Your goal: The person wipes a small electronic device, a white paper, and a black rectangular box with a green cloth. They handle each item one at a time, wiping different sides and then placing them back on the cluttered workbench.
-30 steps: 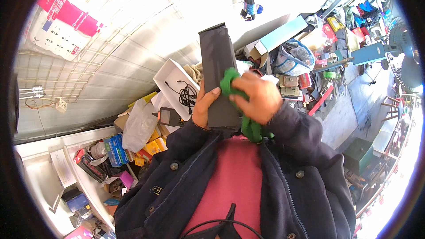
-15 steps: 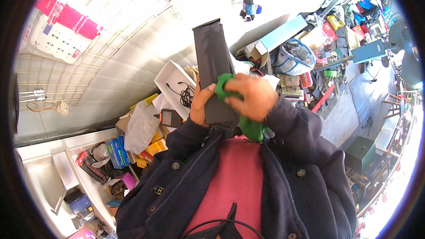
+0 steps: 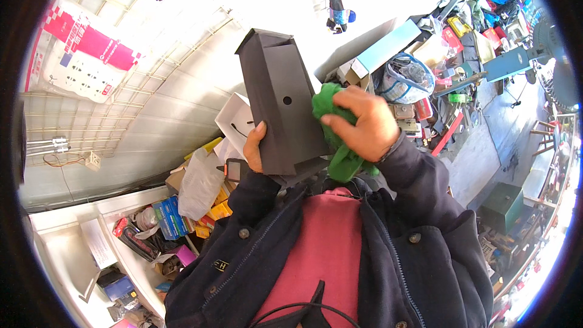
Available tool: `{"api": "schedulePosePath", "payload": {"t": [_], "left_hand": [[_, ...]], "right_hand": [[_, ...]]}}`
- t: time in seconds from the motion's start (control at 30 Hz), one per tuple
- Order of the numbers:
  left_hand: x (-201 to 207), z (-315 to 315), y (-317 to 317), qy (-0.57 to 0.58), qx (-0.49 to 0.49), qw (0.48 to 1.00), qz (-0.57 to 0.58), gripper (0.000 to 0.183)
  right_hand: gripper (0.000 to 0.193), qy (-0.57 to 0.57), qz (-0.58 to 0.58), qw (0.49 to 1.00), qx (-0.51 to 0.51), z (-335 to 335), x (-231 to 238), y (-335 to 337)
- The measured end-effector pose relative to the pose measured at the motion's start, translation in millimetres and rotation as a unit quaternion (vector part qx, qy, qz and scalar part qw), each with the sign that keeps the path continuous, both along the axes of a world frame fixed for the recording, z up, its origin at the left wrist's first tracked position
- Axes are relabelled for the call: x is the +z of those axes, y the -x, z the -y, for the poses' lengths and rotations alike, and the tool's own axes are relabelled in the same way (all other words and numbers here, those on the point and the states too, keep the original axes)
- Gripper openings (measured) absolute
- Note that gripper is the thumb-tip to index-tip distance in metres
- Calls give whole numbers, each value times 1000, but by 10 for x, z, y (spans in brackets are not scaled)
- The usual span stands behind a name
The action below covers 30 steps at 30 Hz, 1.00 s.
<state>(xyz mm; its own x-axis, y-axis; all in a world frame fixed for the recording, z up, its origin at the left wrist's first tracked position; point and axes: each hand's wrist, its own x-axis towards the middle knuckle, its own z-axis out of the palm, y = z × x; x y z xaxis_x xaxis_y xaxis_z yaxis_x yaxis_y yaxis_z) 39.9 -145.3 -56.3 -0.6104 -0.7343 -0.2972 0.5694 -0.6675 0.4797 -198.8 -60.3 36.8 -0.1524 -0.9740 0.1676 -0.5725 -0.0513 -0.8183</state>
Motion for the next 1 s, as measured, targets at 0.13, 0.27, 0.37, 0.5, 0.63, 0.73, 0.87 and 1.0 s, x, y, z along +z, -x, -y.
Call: {"api": "schedulePosePath", "payload": {"t": [0.13,0.27,0.37,0.5,0.63,0.73,0.87,1.0], "left_hand": [[-137,-6,-132,88,30,991,92,54],[-264,-61,-173,141,30,981,126,56],[-321,-92,-185,180,23,975,128,58],[-350,-107,-138,70,-39,990,-113,58],[-264,-191,-71,116,-2,984,132,64],[-150,-192,29,125,-1,981,145,71],[22,-187,108,193,-21,979,69,78],[120,-231,122,258,-57,953,148,76]], "right_hand": [[23,39,18,998,-43,53,139,111],[26,77,-11,996,-50,252,98,117],[48,56,-87,991,-83,364,-34,54],[62,-62,22,995,-71,302,-196,-31],[65,-47,72,993,-81,249,-303,-55],[64,-47,39,993,-103,217,-343,-15],[63,-69,-20,987,-145,150,-391,-3],[62,-57,-27,986,-154,86,-464,-56]]}}
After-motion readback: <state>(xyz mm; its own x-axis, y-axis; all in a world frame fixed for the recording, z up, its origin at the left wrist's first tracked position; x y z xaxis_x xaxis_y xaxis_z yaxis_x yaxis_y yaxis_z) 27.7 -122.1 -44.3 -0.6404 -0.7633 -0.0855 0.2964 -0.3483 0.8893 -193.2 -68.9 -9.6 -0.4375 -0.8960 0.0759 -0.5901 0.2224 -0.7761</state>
